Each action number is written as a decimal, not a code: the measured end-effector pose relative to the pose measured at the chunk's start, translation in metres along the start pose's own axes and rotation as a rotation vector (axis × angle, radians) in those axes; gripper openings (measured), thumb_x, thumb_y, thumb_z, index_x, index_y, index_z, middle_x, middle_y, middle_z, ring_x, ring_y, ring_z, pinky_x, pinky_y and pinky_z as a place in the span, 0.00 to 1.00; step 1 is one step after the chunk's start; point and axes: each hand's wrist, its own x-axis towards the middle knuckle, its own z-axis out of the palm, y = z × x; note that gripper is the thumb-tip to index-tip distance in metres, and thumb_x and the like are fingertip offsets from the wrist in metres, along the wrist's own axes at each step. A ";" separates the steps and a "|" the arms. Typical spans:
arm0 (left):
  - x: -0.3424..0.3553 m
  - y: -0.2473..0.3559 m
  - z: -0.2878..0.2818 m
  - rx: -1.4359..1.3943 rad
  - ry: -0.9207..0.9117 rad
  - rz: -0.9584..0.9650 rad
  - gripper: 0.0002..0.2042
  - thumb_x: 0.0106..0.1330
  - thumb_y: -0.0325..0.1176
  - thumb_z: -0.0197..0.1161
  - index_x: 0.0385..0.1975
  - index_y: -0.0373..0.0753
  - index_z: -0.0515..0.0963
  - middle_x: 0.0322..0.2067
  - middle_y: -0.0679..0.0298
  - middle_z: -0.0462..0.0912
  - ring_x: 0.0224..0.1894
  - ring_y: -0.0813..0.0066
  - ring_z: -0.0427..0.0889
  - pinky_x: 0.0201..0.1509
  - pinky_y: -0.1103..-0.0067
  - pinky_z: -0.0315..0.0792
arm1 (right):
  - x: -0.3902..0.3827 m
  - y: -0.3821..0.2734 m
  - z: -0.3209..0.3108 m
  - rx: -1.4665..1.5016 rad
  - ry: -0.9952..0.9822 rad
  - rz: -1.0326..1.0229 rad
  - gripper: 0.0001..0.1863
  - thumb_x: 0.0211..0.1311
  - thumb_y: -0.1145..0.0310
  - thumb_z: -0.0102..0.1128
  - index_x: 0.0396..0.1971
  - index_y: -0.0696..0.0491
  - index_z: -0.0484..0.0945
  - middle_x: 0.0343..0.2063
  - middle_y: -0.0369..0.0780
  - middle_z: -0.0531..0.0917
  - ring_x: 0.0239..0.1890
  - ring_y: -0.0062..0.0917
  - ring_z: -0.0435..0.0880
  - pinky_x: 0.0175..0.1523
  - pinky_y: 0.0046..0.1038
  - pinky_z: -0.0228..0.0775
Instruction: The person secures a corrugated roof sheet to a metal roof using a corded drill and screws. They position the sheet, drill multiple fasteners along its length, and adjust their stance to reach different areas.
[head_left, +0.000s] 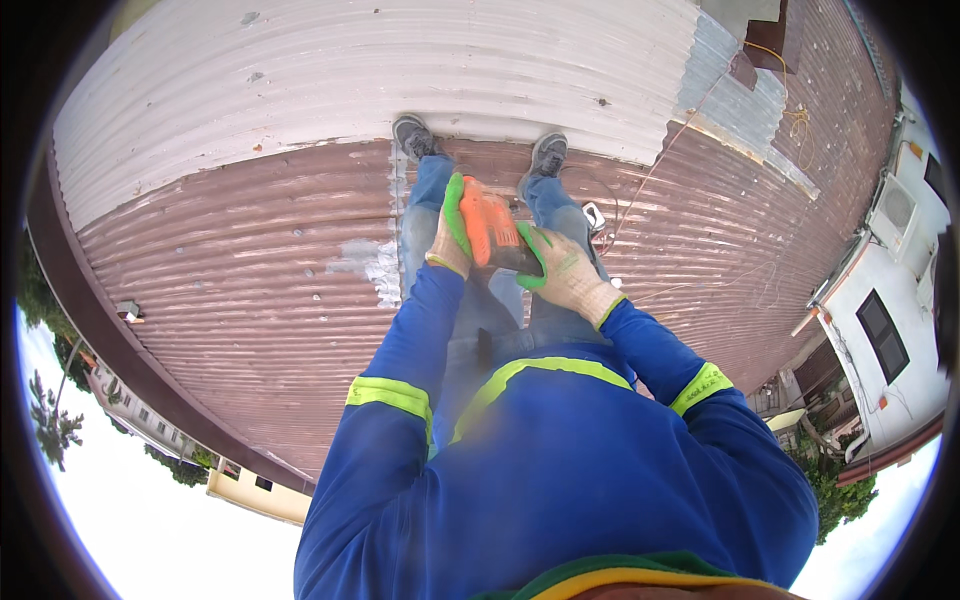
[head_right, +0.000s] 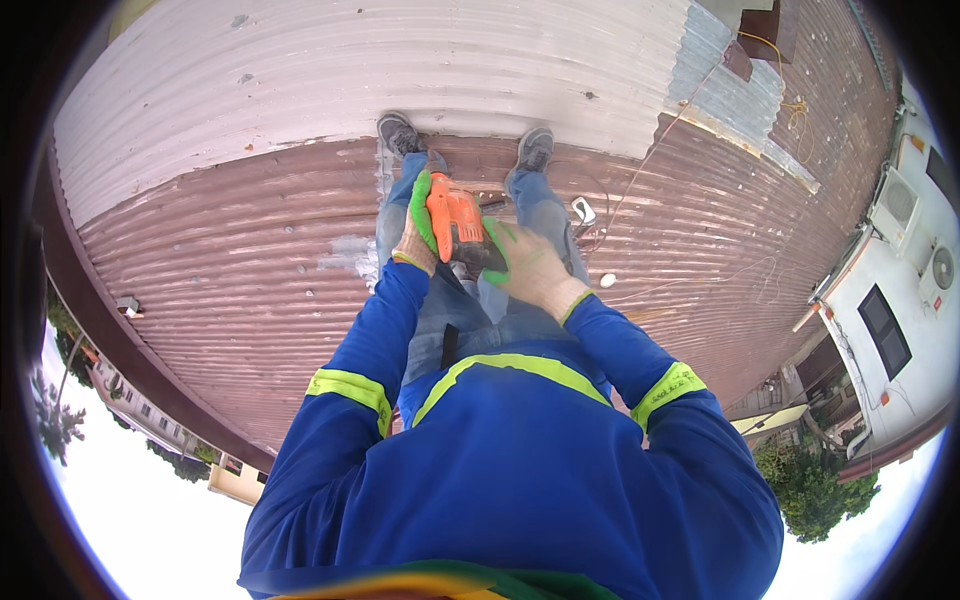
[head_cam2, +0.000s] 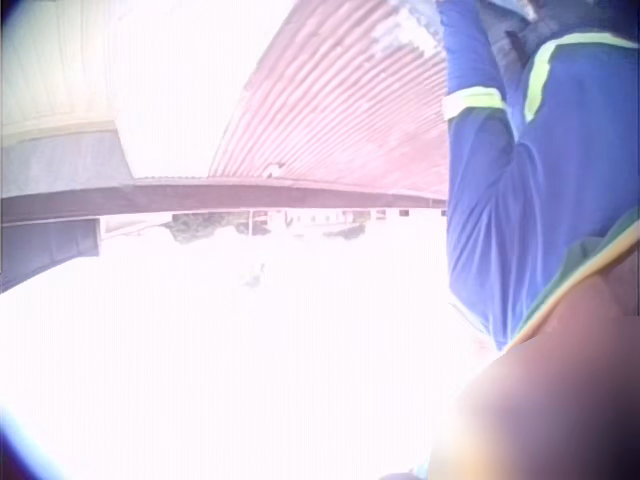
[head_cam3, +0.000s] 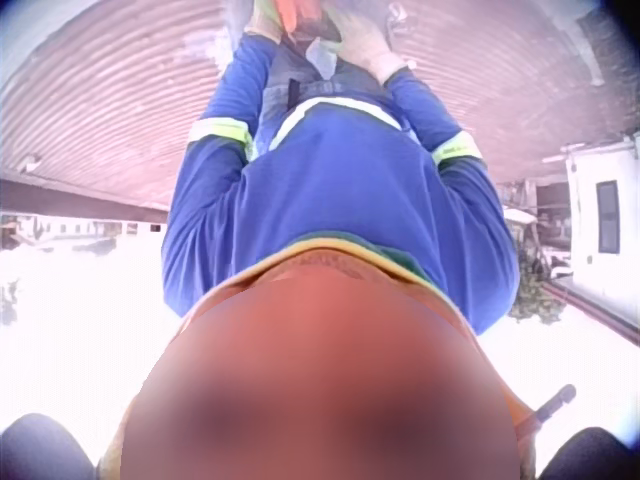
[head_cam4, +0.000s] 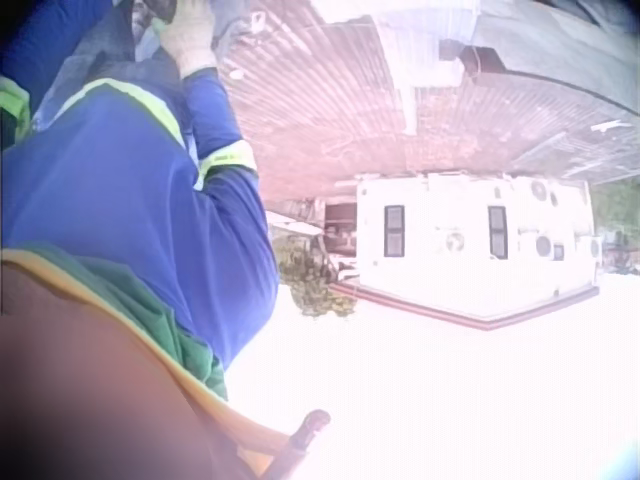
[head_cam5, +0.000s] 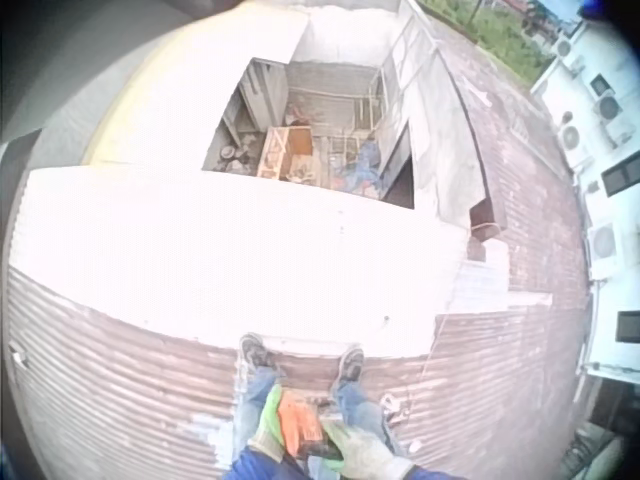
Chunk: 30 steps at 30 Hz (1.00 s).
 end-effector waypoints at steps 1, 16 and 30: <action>0.020 0.004 -0.011 0.022 -0.004 -0.041 0.21 0.74 0.59 0.65 0.48 0.46 0.79 0.43 0.58 0.85 0.46 0.55 0.85 0.54 0.58 0.81 | 0.016 0.004 0.012 -0.077 0.005 0.007 0.53 0.56 0.52 0.79 0.78 0.52 0.61 0.57 0.49 0.83 0.60 0.44 0.83 0.62 0.42 0.78; 0.250 0.037 -0.187 0.140 0.151 -0.185 0.22 0.75 0.52 0.69 0.51 0.38 0.82 0.45 0.59 0.88 0.46 0.64 0.87 0.54 0.68 0.81 | 0.211 0.161 0.207 -0.220 -0.211 0.230 0.52 0.55 0.73 0.72 0.81 0.45 0.56 0.54 0.47 0.82 0.58 0.43 0.84 0.59 0.42 0.80; 0.291 0.033 -0.224 0.171 0.166 -0.176 0.21 0.76 0.51 0.66 0.51 0.37 0.82 0.44 0.59 0.87 0.46 0.68 0.86 0.52 0.72 0.80 | 0.231 0.182 0.233 -0.199 -0.181 0.259 0.52 0.56 0.73 0.70 0.82 0.45 0.54 0.51 0.44 0.83 0.55 0.41 0.84 0.59 0.42 0.79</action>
